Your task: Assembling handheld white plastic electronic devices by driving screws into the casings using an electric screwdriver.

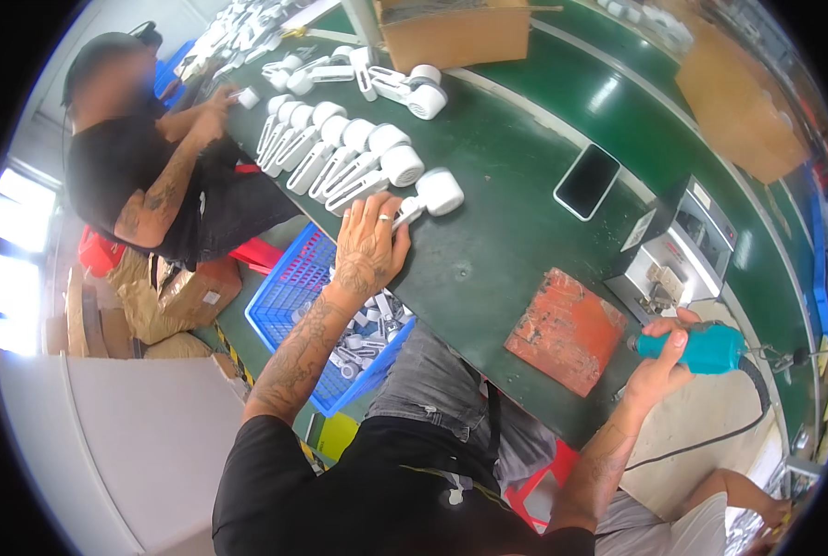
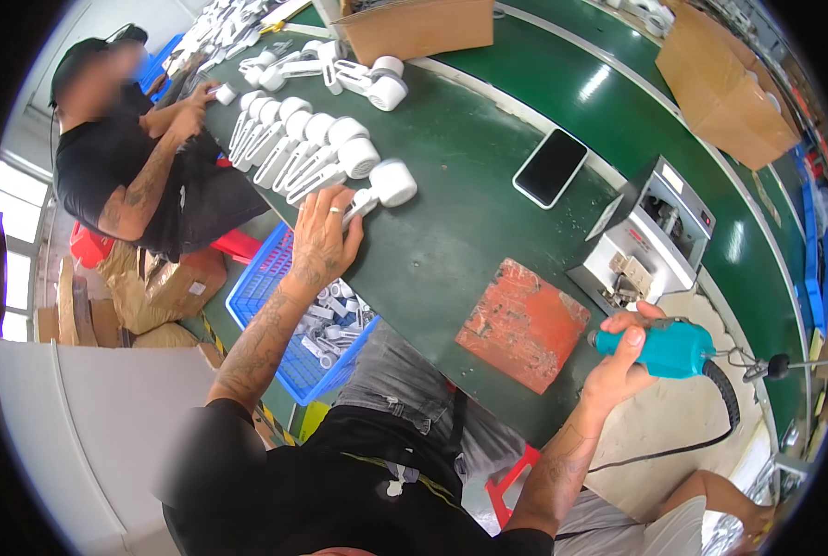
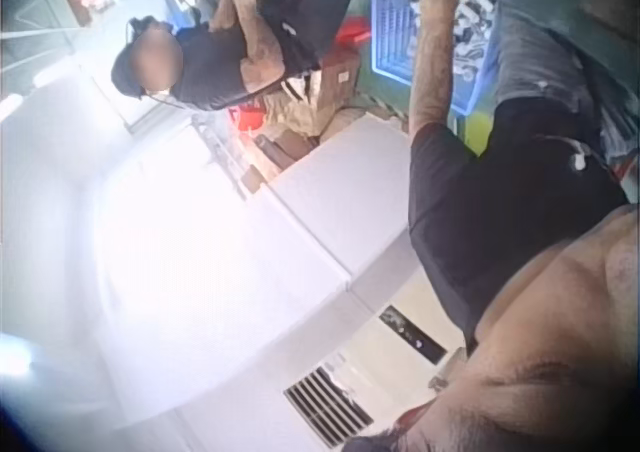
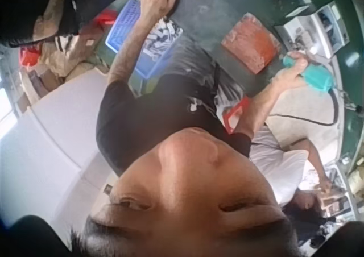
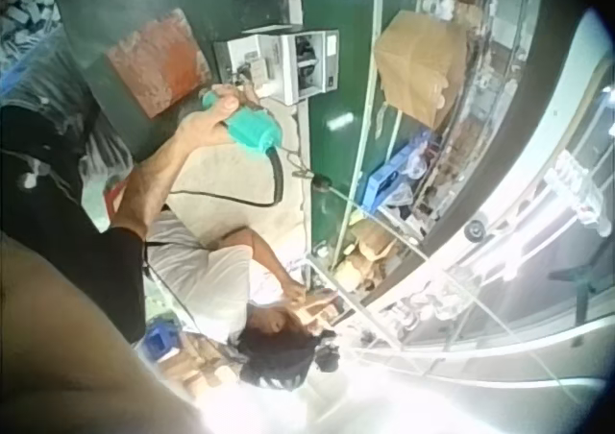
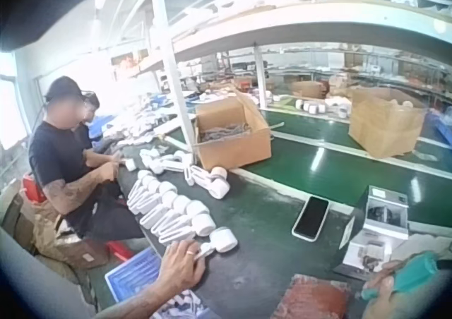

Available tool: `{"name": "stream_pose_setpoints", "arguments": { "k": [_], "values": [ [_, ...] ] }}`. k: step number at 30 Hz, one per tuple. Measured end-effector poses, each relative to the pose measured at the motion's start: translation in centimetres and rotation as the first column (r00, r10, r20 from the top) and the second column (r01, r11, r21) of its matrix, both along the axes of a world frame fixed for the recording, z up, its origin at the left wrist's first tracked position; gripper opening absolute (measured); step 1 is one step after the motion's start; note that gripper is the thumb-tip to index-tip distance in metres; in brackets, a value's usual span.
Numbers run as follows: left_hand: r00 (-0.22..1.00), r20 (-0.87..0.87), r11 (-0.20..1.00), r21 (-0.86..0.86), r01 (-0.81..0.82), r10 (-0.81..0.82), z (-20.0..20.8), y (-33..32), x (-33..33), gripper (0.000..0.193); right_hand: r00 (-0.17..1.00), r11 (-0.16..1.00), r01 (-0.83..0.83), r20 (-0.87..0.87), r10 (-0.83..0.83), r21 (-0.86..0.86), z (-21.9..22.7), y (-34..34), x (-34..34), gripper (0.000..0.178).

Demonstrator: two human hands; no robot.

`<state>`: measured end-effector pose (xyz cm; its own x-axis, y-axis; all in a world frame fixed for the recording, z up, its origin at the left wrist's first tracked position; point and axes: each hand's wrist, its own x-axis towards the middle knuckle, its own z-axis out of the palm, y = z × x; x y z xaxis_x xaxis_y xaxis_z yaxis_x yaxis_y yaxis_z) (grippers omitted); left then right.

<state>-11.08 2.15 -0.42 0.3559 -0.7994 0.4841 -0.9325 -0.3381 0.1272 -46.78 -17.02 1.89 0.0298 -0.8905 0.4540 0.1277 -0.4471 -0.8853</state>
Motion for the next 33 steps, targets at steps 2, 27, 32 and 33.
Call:
{"name": "stream_pose_setpoints", "arguments": {
  "k": [2, 27, 32, 33],
  "values": [
    [0.991, 0.07, 0.994, -0.003, -0.111, 0.111, -0.1, -0.1, 1.2, 0.039, 1.0, 1.0, -0.008, 0.003, 0.008, 0.002, -0.1, 0.1, 0.2, 0.053],
    [0.782, -0.25, 0.821, 0.134, -0.555, 0.57, -0.9, 8.0, 30.2, 0.07, 0.999, 1.0, 0.011, -0.049, -0.012, -0.027, -1.0, -0.6, -0.5, 0.047],
    [0.881, -0.141, 0.875, -0.122, -0.468, 0.451, -2.6, 7.8, 31.6, 0.057, 0.998, 0.999, -0.013, -0.054, 0.011, -0.029, -0.9, -0.2, 0.0, 0.047],
    [0.883, -0.146, 0.878, -0.116, -0.464, 0.447, -2.1, 7.3, 31.5, 0.055, 0.999, 1.0, -0.011, -0.054, 0.01, -0.019, -0.9, -0.2, 0.0, 0.047]
  ]
}}
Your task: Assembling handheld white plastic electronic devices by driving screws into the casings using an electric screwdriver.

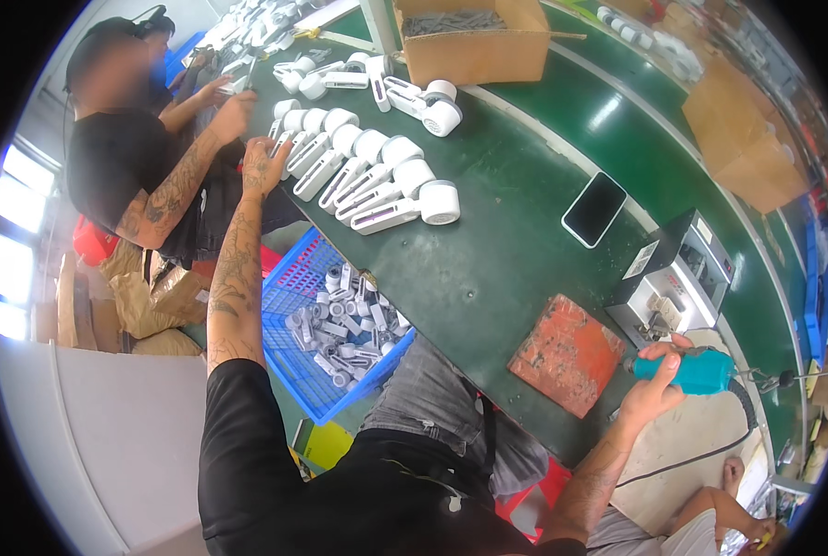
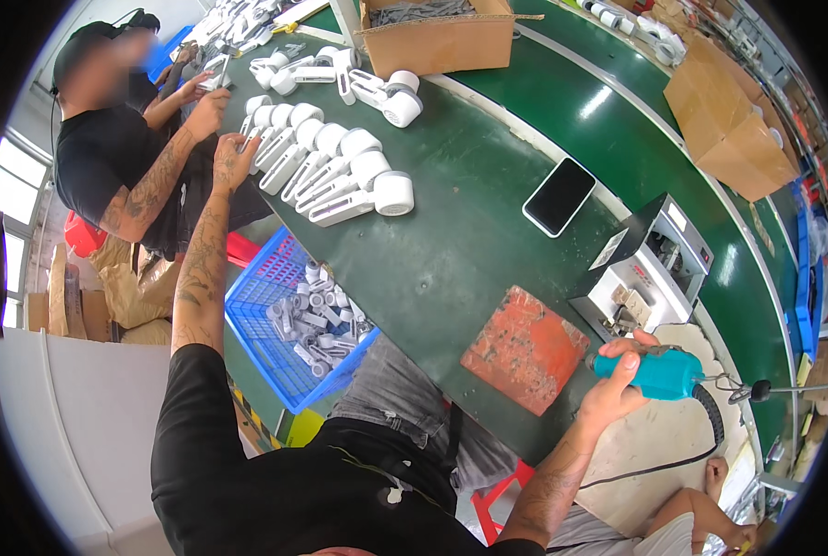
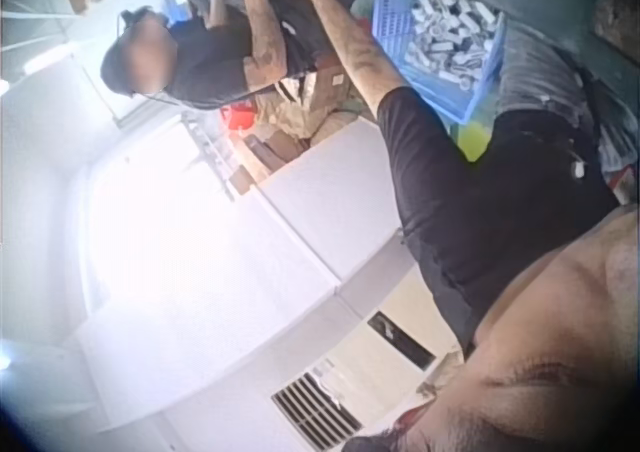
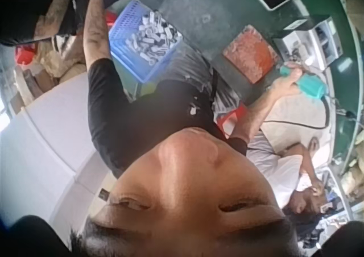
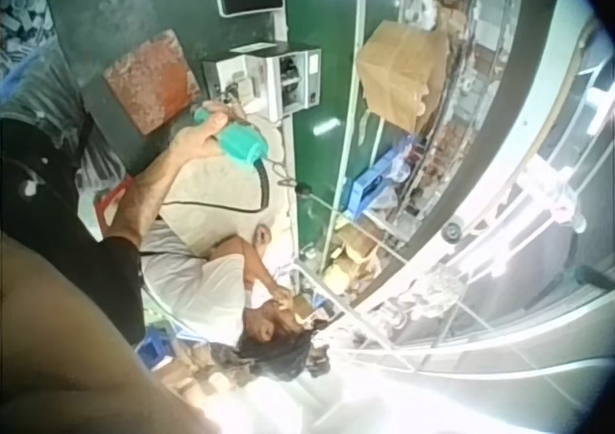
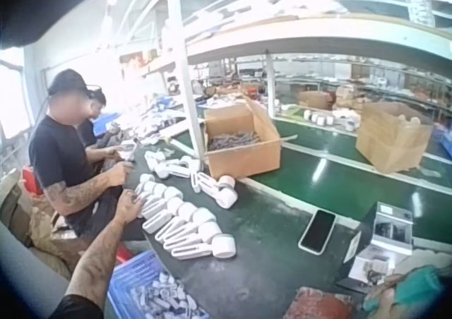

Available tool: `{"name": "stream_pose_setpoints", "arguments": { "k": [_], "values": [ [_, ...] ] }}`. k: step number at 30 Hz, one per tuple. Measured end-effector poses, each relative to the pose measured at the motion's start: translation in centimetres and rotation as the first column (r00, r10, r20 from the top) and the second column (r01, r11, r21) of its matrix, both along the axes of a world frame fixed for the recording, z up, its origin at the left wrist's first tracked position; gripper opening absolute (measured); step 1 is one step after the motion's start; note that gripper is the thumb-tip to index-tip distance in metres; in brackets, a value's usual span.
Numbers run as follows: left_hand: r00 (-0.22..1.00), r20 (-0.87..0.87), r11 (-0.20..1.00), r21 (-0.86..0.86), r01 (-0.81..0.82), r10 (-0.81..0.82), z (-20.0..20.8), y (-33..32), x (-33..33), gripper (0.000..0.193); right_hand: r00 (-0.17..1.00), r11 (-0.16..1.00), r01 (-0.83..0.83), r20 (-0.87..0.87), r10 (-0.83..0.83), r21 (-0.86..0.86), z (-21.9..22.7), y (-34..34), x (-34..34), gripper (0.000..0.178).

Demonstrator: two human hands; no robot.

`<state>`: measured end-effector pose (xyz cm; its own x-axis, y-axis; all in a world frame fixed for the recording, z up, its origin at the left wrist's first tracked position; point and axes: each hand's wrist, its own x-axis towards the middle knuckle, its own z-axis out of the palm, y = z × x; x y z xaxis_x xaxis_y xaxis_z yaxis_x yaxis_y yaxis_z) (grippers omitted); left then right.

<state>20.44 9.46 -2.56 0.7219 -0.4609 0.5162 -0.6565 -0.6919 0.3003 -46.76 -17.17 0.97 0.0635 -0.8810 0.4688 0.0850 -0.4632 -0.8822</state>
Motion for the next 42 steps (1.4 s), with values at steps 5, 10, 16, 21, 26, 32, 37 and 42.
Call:
{"name": "stream_pose_setpoints", "arguments": {
  "k": [5, 10, 16, 21, 26, 32, 37, 42],
  "values": [
    [0.997, -0.02, 0.997, 0.013, -0.081, 0.081, 0.6, 0.0, -0.9, 0.054, 1.0, 1.0, 0.018, 0.002, -0.018, -0.015, -0.2, -0.2, -0.2, 0.047],
    [0.967, 0.252, 0.996, -0.094, -0.013, 0.036, 0.9, -1.1, -5.0, 0.049, 0.999, 0.999, 0.038, 0.006, -0.038, 0.019, 0.2, -0.2, -0.2, 0.045],
    [0.999, -0.034, 0.994, 0.099, 0.033, -0.03, 0.0, -4.8, -18.4, 0.079, 0.999, 0.999, 0.023, 0.041, -0.024, 0.029, 0.3, 0.0, 0.0, 0.052],
    [0.983, -0.145, 0.993, 0.029, -0.111, 0.114, -1.5, -4.6, -17.2, 0.098, 0.999, 1.0, 0.019, 0.026, -0.019, 0.008, 0.2, 0.0, 0.4, 0.046],
    [0.976, -0.213, 0.998, -0.026, -0.056, 0.049, -2.7, -4.5, -14.0, 0.102, 1.0, 1.0, 0.017, 0.02, -0.017, -0.001, -0.1, -0.2, 0.1, 0.046],
    [0.948, -0.217, 0.893, -0.338, -0.297, 0.234, -3.5, -3.3, -4.9, 0.104, 1.0, 1.0, 0.021, 0.012, -0.021, -0.009, -0.1, -0.4, -0.4, 0.046],
    [0.931, -0.277, 0.92, -0.243, -0.309, 0.239, -3.7, -2.4, 2.0, 0.109, 1.0, 1.0, 0.023, 0.006, -0.023, -0.018, -0.2, -0.1, 0.3, 0.046],
    [0.981, -0.113, 0.949, -0.258, -0.18, 0.156, -1.1, -4.7, -2.6, 0.091, 0.999, 1.0, 0.031, -0.008, -0.031, 0.006, 0.0, -0.1, 0.0, 0.047]
  ]
}}
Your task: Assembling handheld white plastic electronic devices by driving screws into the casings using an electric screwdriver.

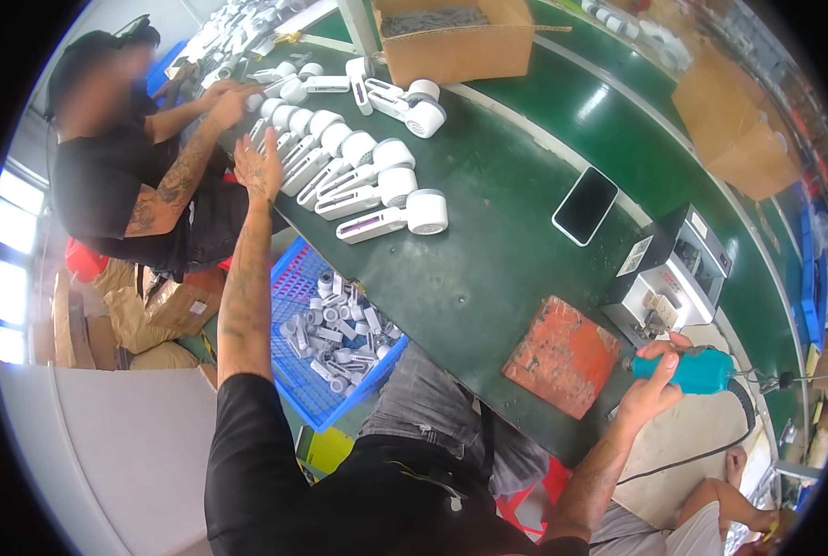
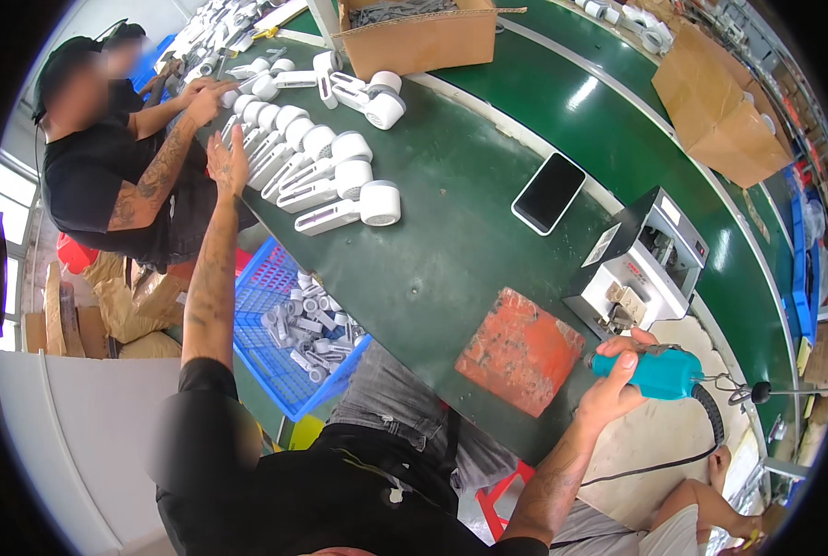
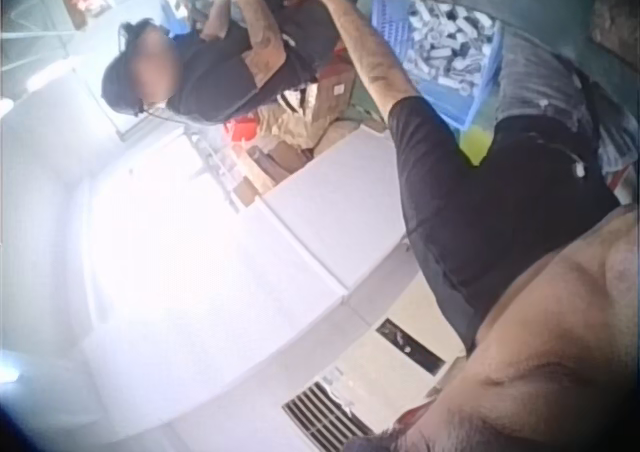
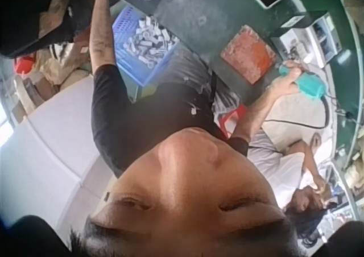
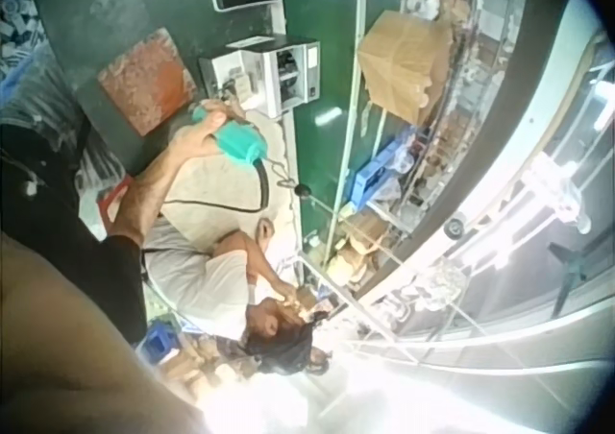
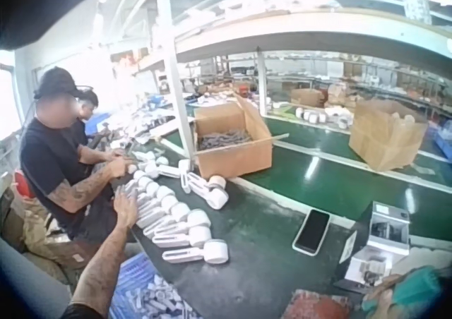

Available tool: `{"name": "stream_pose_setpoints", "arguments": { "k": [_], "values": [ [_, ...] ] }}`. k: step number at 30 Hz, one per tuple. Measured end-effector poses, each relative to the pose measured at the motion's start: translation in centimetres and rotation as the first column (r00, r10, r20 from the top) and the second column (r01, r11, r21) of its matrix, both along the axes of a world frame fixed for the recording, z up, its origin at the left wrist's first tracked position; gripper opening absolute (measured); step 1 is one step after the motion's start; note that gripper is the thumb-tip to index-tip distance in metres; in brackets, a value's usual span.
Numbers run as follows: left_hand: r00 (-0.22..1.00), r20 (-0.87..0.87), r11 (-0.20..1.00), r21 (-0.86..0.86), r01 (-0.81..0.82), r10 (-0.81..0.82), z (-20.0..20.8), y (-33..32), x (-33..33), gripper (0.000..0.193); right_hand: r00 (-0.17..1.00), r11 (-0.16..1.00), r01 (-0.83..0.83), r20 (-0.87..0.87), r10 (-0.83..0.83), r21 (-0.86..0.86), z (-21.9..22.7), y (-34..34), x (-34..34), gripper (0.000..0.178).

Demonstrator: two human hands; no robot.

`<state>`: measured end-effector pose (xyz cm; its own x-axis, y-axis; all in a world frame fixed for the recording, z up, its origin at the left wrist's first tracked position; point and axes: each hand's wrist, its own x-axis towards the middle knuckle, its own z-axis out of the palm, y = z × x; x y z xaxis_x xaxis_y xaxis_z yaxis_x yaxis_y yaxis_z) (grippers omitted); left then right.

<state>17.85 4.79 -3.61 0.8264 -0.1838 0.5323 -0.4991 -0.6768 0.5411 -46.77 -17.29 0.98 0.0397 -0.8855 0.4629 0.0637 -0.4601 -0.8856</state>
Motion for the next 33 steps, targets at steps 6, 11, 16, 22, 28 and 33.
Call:
{"name": "stream_pose_setpoints", "arguments": {
  "k": [6, 11, 16, 22, 28, 33],
  "values": [
    [0.861, 0.076, 0.738, 0.555, 0.382, -0.503, 6.5, -4.8, -23.4, 0.098, 0.999, 0.999, 0.039, 0.034, -0.039, 0.005, 0.3, -0.4, -0.4, 0.054],
    [0.931, 0.012, 0.755, 0.589, 0.288, -0.364, 2.8, -4.3, -24.1, 0.102, 0.999, 0.999, 0.016, 0.047, -0.018, 0.043, 0.2, -0.2, 0.2, 0.055],
    [0.94, 0.074, 0.777, 0.586, 0.23, -0.334, 2.5, -4.4, -24.5, 0.098, 0.999, 0.999, 0.022, 0.047, -0.023, 0.024, 0.2, 0.1, 0.0, 0.055],
    [0.947, 0.034, 0.783, 0.572, 0.244, -0.319, 2.3, -4.5, -23.0, 0.101, 0.997, 0.999, -0.016, 0.075, 0.013, 0.036, 0.4, 0.1, 0.1, 0.053],
    [0.942, 0.036, 0.778, 0.574, 0.253, -0.333, 2.0, -5.7, -22.4, 0.1, 0.998, 0.999, 0.043, 0.035, -0.044, 0.009, 0.4, -0.2, -0.8, 0.051],
    [0.951, 0.066, 0.802, 0.557, 0.215, -0.301, 2.0, -4.9, -22.2, 0.1, 1.0, 0.998, 0.005, 0.026, -0.006, 0.063, 1.1, 0.1, 0.0, 0.047]
  ]
}}
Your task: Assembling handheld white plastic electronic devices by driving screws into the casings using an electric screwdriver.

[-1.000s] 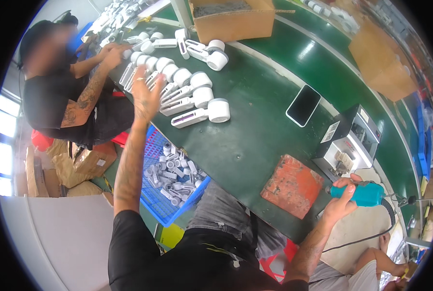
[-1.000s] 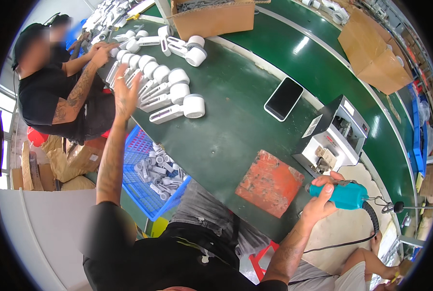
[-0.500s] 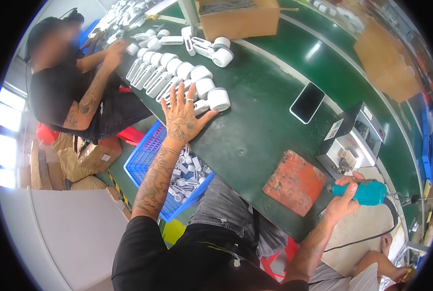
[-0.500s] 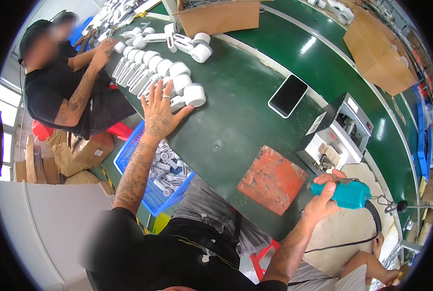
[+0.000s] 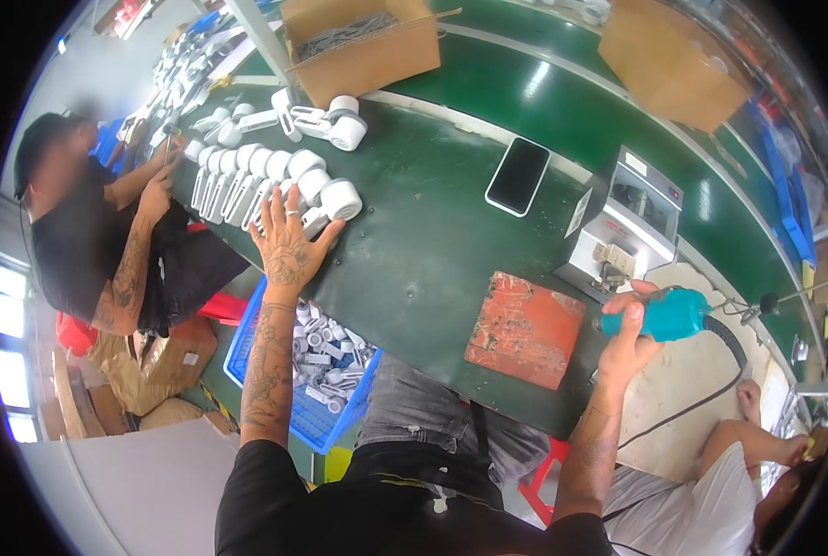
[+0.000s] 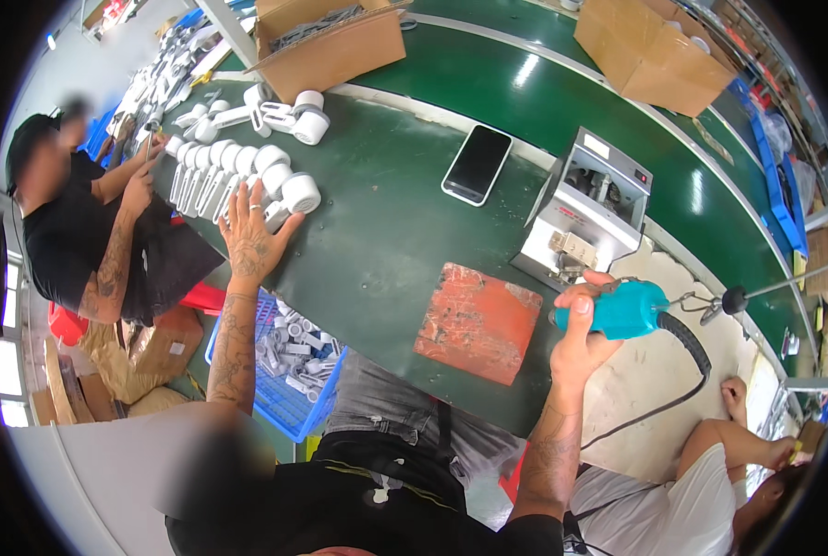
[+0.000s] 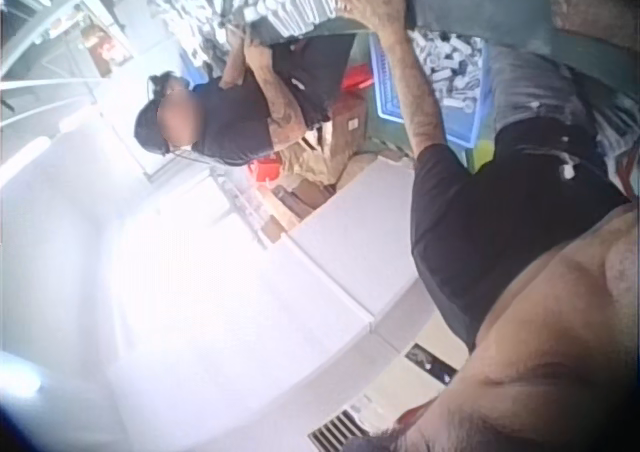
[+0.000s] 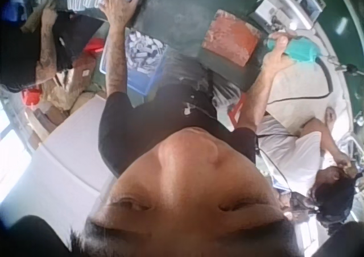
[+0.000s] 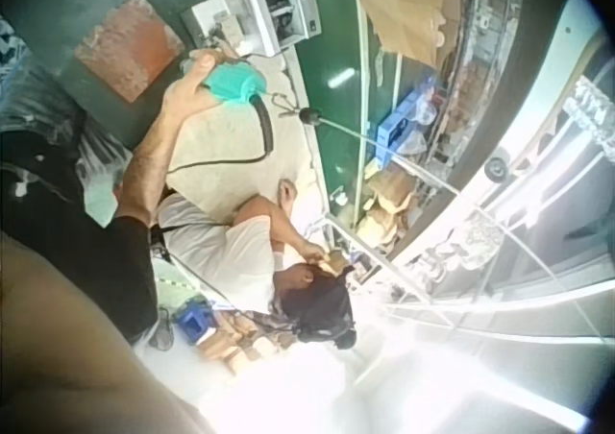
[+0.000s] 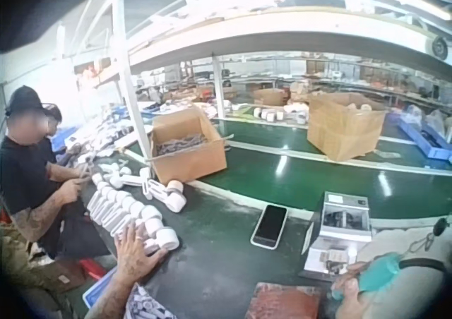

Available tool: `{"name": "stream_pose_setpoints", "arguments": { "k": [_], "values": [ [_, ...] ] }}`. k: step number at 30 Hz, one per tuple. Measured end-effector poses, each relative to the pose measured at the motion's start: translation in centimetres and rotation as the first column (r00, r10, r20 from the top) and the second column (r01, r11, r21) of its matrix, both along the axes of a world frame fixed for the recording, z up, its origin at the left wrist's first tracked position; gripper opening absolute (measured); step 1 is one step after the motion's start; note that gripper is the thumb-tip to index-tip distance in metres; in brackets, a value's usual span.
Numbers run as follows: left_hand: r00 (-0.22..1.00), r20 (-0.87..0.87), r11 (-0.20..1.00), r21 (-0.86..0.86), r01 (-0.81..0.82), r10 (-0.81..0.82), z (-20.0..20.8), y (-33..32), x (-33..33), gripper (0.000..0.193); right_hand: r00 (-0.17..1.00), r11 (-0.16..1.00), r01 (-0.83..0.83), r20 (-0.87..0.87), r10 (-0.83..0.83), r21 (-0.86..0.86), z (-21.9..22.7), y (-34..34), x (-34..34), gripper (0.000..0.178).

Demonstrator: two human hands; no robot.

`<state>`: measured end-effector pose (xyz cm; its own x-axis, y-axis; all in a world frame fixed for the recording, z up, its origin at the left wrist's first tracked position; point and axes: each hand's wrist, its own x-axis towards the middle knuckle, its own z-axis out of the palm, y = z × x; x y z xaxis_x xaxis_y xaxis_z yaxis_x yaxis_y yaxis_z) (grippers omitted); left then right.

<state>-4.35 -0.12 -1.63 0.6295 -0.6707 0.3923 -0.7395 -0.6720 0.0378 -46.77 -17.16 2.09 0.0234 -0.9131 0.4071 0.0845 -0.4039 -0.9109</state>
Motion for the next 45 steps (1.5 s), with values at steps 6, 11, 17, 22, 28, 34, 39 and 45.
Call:
{"name": "stream_pose_setpoints", "arguments": {
  "k": [6, 11, 17, 22, 28, 34, 39, 45],
  "values": [
    [0.983, 0.096, 0.968, -0.183, 0.169, -0.154, 2.7, -2.5, -0.6, 0.083, 1.0, 1.0, -0.023, -0.002, 0.023, -0.014, 0.0, 0.2, 0.0, 0.049],
    [0.952, 0.158, 0.957, -0.087, 0.278, -0.263, 3.4, -6.0, -0.2, 0.064, 0.998, 0.999, 0.03, -0.052, -0.032, -0.027, 0.1, 0.0, -0.5, 0.045],
    [0.774, 0.029, 0.723, -0.337, 0.603, -0.633, 5.5, -8.7, -9.3, 0.055, 0.997, 0.997, -0.078, -0.014, 0.078, 0.014, -0.1, 0.2, -0.9, 0.053],
    [0.503, -0.253, 0.537, -0.622, 0.57, -0.827, 4.7, -14.9, -15.8, 0.035, 0.987, 0.989, -0.144, 0.059, 0.146, -0.045, -1.2, -0.3, -1.6, 0.073],
    [0.245, -0.495, 0.539, -0.828, 0.158, -0.833, -2.5, -21.1, -15.1, 0.027, 0.99, 0.987, -0.129, 0.038, 0.133, -0.092, -1.6, -0.5, -2.2, 0.063],
    [0.311, -0.474, 0.532, -0.837, 0.133, -0.824, -3.3, -20.7, -13.1, 0.025, 0.991, 0.991, -0.12, 0.049, 0.123, -0.05, -0.7, -0.4, -1.1, 0.039],
    [0.288, -0.483, 0.539, -0.826, 0.163, -0.827, -3.0, -20.8, -13.7, 0.025, 0.991, 0.989, -0.06, -0.13, 0.042, -0.132, -0.7, -0.6, -1.7, 0.046],
    [0.262, -0.49, 0.535, -0.833, 0.14, -0.831, -3.8, -20.8, -13.0, 0.027, 0.984, 0.983, -0.004, -0.175, -0.029, -0.184, 0.3, -0.1, -1.8, 0.053]
  ]
}}
